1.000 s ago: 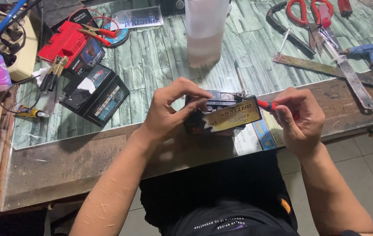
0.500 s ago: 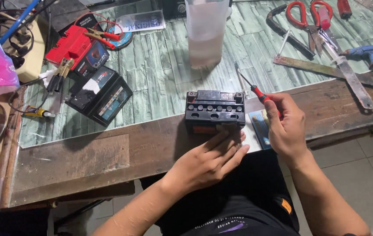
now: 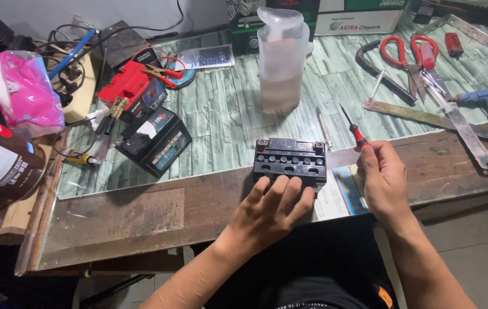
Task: Filling a motorcycle battery with electrolyte and sealing it using a plastic strip and a small tapping tool.
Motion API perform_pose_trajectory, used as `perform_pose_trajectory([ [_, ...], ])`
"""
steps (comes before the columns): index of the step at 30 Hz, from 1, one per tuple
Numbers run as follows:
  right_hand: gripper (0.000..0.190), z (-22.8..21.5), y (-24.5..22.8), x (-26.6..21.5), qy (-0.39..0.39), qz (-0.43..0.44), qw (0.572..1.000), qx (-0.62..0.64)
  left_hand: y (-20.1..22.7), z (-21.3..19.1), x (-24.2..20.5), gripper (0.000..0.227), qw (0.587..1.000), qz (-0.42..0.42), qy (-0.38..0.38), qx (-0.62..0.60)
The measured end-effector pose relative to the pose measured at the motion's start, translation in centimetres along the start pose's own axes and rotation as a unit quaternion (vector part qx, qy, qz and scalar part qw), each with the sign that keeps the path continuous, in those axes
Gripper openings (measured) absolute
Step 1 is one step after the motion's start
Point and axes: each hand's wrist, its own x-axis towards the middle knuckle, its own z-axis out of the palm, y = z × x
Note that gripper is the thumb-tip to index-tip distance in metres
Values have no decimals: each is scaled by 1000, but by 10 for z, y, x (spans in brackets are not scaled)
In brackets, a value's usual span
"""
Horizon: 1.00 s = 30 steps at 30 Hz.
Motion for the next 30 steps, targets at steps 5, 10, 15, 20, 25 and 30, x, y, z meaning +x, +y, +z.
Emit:
perform_pose_trajectory([
  [5,36,-9,22,20,-44,25,999,5,-17,-29,7,11,999,26,37,-11],
  [10,43,-29,0,61,-87,12,928,-363,-63,-45,12,15,993,-14,29,-113],
  [15,51,-29,-12,70,-64,-25,800,-595,-117,19,10,34,965,-169,-199,4],
  [20,42,-31,-7,63,-26,-94,768,-632,-135,73,14,28,858,-176,-465,-127],
  [25,20,-29,-55,58,-120,-220,882,-398,-137,73,16,29,839,-188,-462,-216],
  [30,12,-17,-95,56,-360,-367,796,-320,-129,76,6,25,908,-211,-243,-269],
])
